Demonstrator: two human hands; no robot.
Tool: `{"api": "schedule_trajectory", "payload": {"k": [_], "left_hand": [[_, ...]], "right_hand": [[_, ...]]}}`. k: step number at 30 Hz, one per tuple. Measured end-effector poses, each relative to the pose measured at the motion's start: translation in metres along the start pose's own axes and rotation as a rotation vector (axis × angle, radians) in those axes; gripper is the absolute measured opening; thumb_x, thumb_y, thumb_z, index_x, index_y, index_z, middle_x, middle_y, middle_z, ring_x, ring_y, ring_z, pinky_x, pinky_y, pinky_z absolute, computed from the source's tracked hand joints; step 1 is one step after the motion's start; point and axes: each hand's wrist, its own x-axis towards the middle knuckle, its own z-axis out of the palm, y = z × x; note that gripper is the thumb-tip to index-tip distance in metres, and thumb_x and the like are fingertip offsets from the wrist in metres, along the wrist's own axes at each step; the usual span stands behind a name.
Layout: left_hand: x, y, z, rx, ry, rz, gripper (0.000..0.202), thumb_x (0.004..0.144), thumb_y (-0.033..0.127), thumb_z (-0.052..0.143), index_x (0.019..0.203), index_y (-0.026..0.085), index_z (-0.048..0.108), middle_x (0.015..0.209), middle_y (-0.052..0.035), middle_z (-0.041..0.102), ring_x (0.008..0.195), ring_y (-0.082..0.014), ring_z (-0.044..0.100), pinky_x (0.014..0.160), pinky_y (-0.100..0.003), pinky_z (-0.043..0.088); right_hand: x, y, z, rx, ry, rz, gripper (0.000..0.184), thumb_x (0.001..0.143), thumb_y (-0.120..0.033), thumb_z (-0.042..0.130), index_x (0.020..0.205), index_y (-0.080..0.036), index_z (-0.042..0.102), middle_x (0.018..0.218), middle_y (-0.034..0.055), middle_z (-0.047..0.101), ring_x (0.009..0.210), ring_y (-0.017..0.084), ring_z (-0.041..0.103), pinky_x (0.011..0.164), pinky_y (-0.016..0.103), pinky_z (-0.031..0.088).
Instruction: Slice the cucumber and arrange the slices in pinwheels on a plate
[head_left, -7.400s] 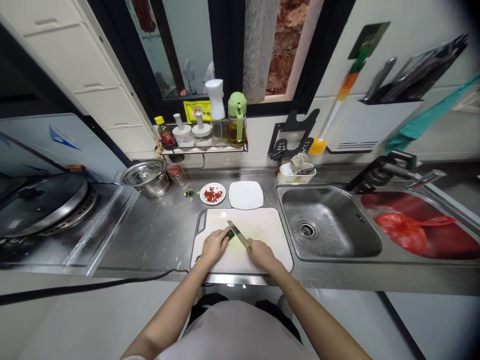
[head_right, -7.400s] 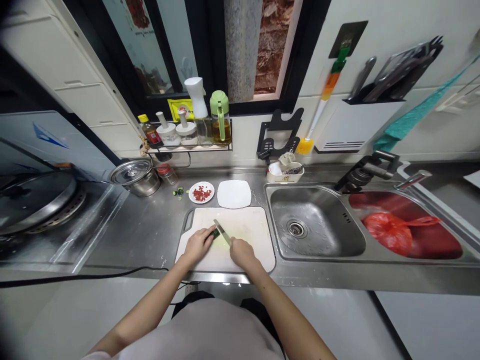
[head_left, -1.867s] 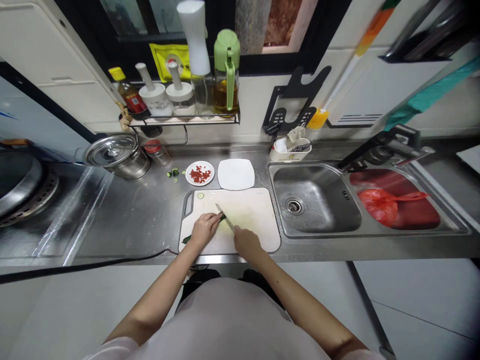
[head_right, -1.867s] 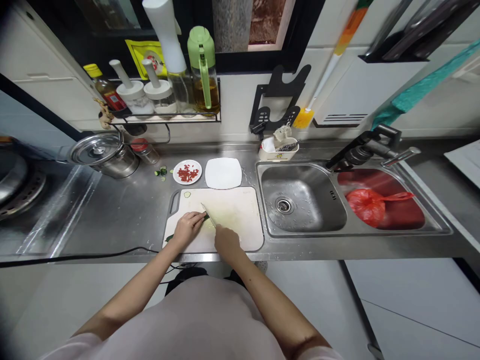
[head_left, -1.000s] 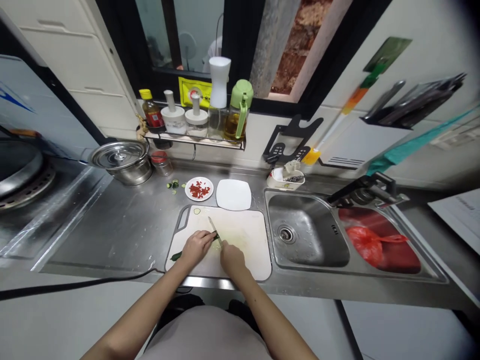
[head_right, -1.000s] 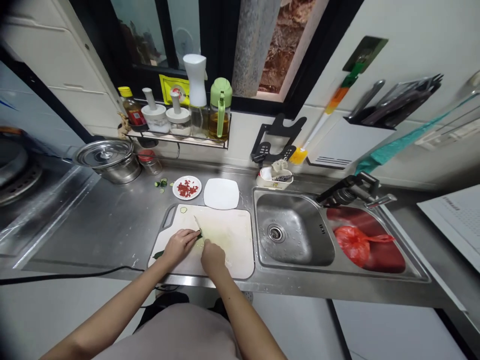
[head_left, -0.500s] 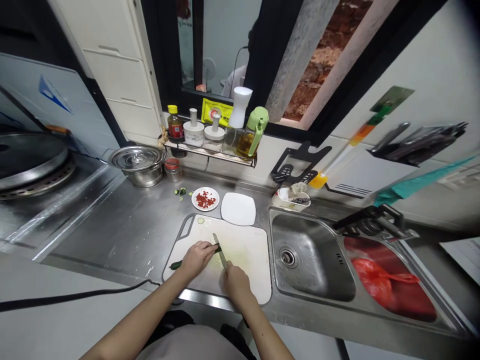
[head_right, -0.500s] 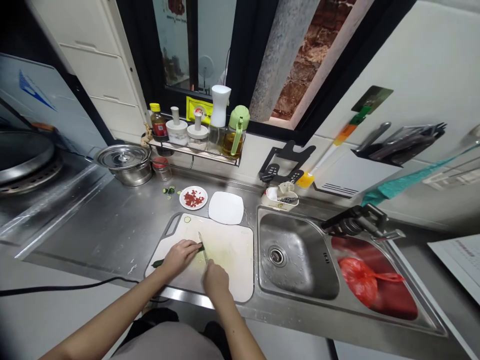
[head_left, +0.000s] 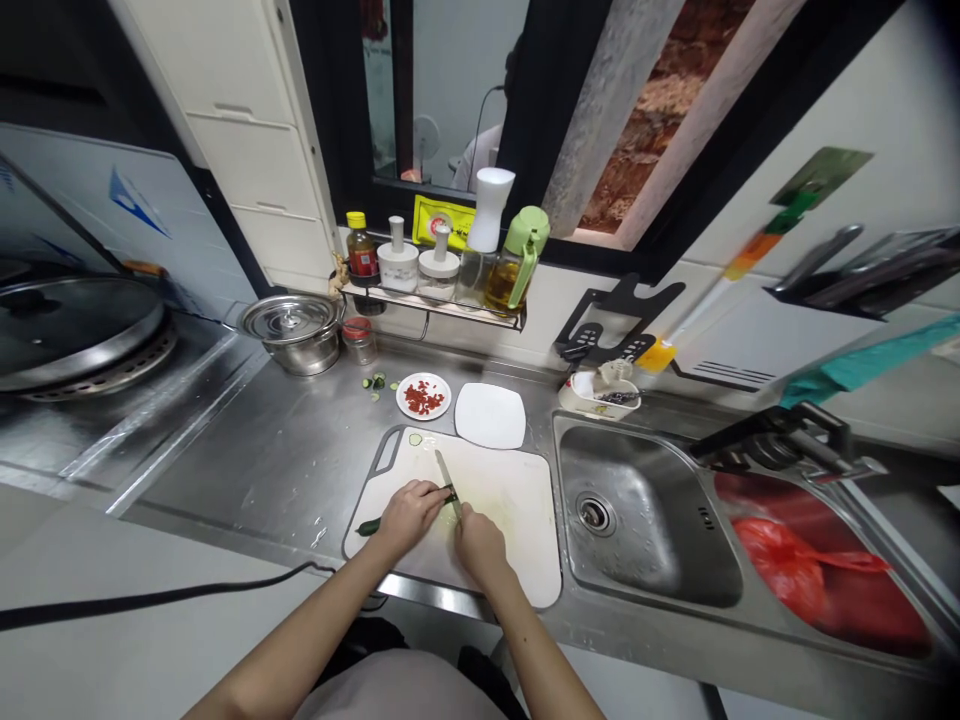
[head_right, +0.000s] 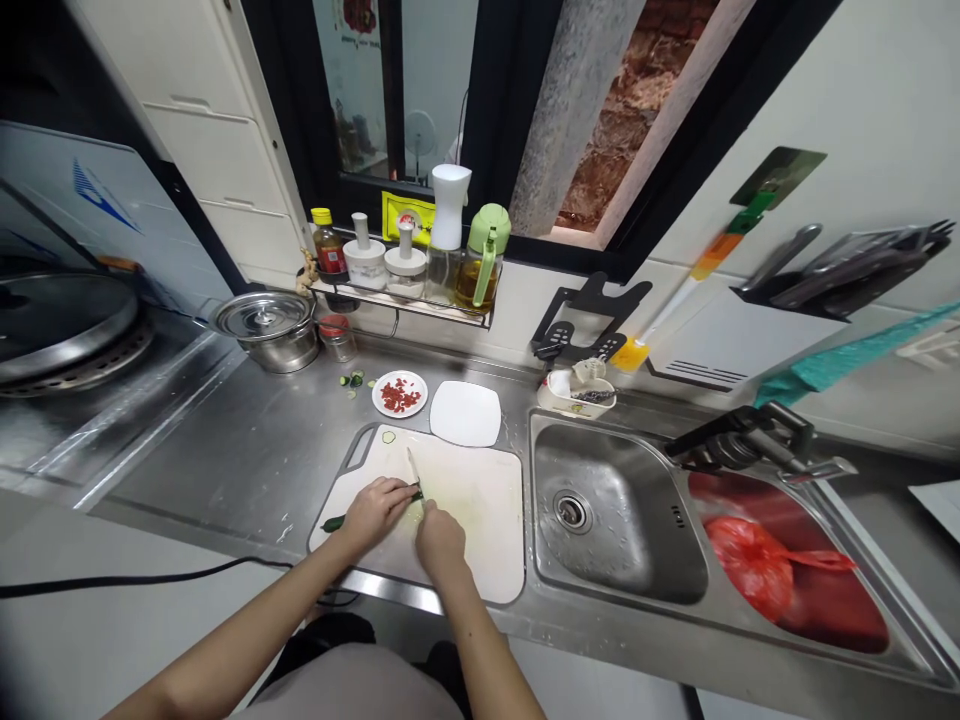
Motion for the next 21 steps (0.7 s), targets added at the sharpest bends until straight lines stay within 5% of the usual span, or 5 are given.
{"api": "schedule_trajectory", "payload": {"k": [10, 21], "left_hand": [[0.0, 0.0, -0.001, 0.005, 0.014, 0.002, 0.026, 0.094, 0.026, 0.05, 0.112, 0.026, 0.07, 0.096, -0.0057, 0.068, 0.087, -0.017, 0.06, 0.078, -0.031, 0.052], [-0.001, 0.001, -0.002, 0.031, 0.002, 0.001, 0.028, 0.095, 0.029, 0.049, 0.114, 0.027, 0.069, 0.096, -0.0056, 0.068, 0.091, -0.0174, 0.061, 0.08, -0.031, 0.052]], "right_hand": [[-0.026, 0.014, 0.008, -0.015, -0.043, 0.026, 0.031, 0.093, -0.014, 0.036, 0.117, -0.013, 0.056, 0.1, 0.0167, 0.07, 0.096, 0.026, 0.068, 0.075, 0.033, 0.047], [0.001, 0.002, -0.006, 0.046, -0.002, -0.022, 0.032, 0.094, -0.013, 0.036, 0.119, -0.013, 0.055, 0.102, 0.0152, 0.07, 0.098, 0.022, 0.067, 0.077, 0.029, 0.045]]}}
